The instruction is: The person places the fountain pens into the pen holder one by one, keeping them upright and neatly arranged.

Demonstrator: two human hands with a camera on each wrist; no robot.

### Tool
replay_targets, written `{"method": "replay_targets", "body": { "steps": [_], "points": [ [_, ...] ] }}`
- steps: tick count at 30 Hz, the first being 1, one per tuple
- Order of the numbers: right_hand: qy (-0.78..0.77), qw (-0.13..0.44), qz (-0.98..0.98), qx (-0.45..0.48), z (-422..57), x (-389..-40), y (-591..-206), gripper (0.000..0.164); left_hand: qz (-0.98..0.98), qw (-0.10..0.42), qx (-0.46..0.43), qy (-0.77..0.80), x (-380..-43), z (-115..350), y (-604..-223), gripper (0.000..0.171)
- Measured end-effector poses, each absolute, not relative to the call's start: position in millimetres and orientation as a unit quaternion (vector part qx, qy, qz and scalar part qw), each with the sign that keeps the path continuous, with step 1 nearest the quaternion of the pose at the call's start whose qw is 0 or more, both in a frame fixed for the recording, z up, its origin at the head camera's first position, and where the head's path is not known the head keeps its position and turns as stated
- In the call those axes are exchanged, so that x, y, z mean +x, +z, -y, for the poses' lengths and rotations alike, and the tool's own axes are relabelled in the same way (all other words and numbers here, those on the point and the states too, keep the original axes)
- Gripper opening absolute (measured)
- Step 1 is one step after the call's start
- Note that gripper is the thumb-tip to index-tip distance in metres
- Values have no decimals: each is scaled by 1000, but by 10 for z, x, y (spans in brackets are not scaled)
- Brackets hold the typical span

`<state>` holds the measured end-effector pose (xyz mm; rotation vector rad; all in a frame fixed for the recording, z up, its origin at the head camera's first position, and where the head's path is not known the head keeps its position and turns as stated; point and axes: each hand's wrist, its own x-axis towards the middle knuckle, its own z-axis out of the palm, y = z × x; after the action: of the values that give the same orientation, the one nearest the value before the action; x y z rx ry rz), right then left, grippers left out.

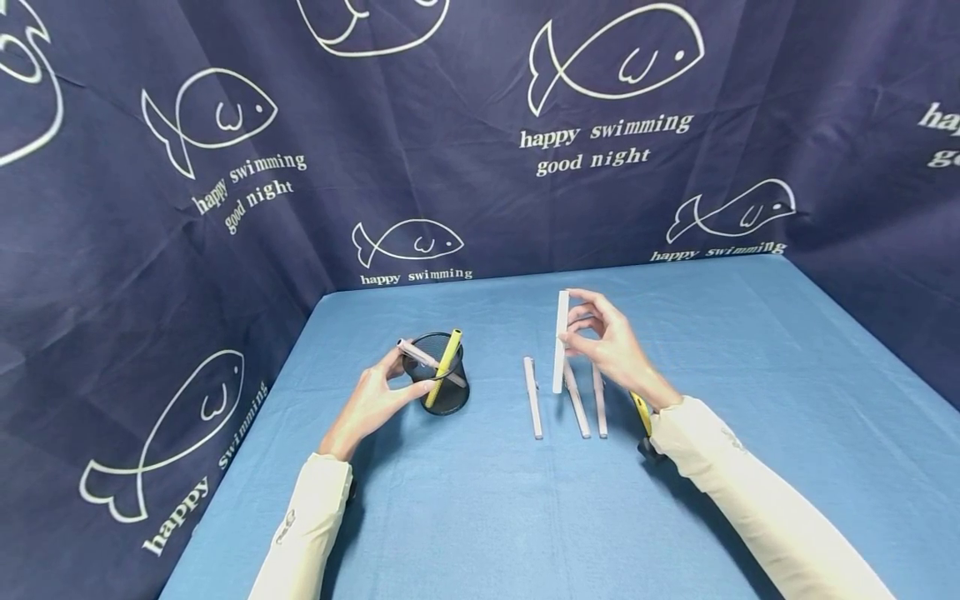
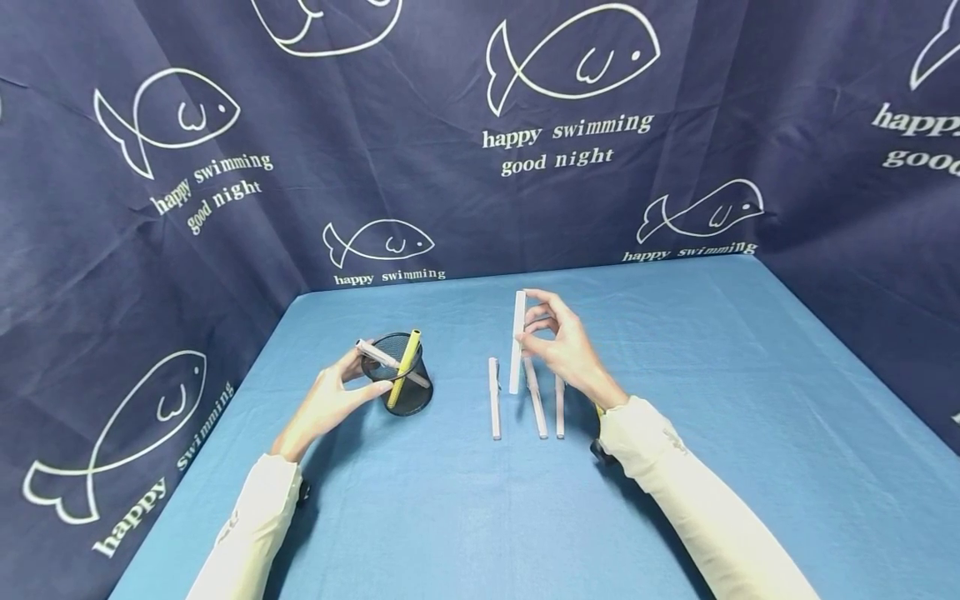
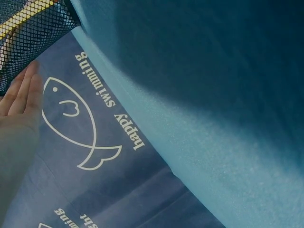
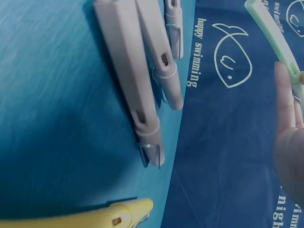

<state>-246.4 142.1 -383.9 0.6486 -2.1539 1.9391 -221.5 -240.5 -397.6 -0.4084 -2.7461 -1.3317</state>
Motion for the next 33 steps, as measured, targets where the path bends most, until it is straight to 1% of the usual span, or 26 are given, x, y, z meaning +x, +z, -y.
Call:
{"method": "replay_targets", "body": {
  "steps": [14, 25, 33],
  "points": [
    [663, 74, 710, 226, -1250, -2481, -3824, 64, 890, 30, -136, -433, -2211, 2397, -3961, 78],
    [663, 88, 704, 238, -1141, -2496, -3842, 63, 890, 33, -136, -434, -2213, 2400, -3970, 79],
    [660, 76, 706, 245, -1065, -2492, -3853, 63, 891, 30, -136, -433, -2214, 2402, -3974, 78]
  ]
}}
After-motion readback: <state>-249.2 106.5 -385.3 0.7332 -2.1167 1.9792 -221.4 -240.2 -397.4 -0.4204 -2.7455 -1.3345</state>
